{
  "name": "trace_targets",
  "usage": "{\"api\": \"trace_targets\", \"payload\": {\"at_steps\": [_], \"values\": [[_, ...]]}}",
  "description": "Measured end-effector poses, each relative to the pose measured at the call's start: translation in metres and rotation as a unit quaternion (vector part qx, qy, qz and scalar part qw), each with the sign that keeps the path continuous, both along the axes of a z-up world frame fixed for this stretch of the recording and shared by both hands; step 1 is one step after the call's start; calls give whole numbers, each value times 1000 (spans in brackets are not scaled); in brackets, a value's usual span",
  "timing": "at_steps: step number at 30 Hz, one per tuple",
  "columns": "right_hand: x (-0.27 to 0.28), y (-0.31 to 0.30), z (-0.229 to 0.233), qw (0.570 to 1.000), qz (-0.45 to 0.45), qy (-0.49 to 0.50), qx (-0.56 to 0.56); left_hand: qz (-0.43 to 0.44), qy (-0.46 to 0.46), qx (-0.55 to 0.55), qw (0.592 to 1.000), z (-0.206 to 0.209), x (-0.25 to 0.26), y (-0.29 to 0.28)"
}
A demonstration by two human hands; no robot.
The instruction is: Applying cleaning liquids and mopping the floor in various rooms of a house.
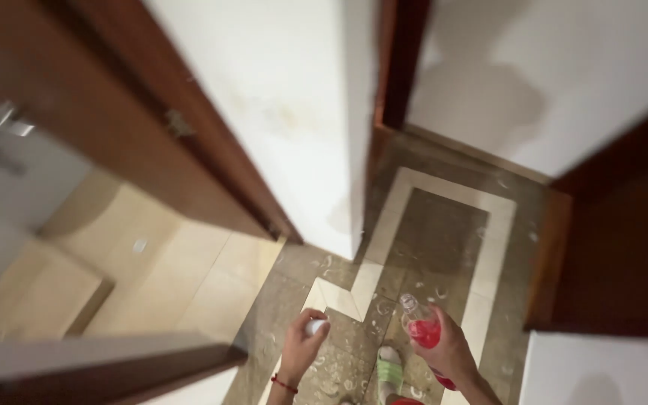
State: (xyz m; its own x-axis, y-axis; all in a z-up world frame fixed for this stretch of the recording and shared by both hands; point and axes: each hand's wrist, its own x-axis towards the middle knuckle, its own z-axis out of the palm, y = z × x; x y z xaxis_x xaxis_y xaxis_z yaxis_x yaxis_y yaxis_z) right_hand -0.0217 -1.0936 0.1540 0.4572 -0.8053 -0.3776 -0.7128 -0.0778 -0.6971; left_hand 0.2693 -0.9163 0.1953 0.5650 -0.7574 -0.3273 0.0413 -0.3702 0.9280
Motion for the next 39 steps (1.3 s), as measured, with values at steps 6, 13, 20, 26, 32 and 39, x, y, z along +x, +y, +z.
{"api": "trace_targets", "payload": {"at_steps": [6, 13, 20, 26, 32, 39], "values": [[95, -41, -13, 983, 167, -12, -69, 159, 9, -35, 987, -19, 31, 31], [242, -34, 29, 939, 307, -71, -141, 285, 9, -34, 958, -39, 72, 93], [406, 2, 51, 920, 380, 20, -94, 376, 26, -64, 924, -46, 169, 144], [547, 32, 47, 888, 439, 61, -121, 422, 9, -73, 903, -87, 254, 198], [666, 59, 46, 866, 475, 2, -153, 509, 60, -27, 858, -65, 309, 219], [788, 87, 43, 824, 545, 40, -147, 572, 33, -27, 819, -61, 360, 231]]}}
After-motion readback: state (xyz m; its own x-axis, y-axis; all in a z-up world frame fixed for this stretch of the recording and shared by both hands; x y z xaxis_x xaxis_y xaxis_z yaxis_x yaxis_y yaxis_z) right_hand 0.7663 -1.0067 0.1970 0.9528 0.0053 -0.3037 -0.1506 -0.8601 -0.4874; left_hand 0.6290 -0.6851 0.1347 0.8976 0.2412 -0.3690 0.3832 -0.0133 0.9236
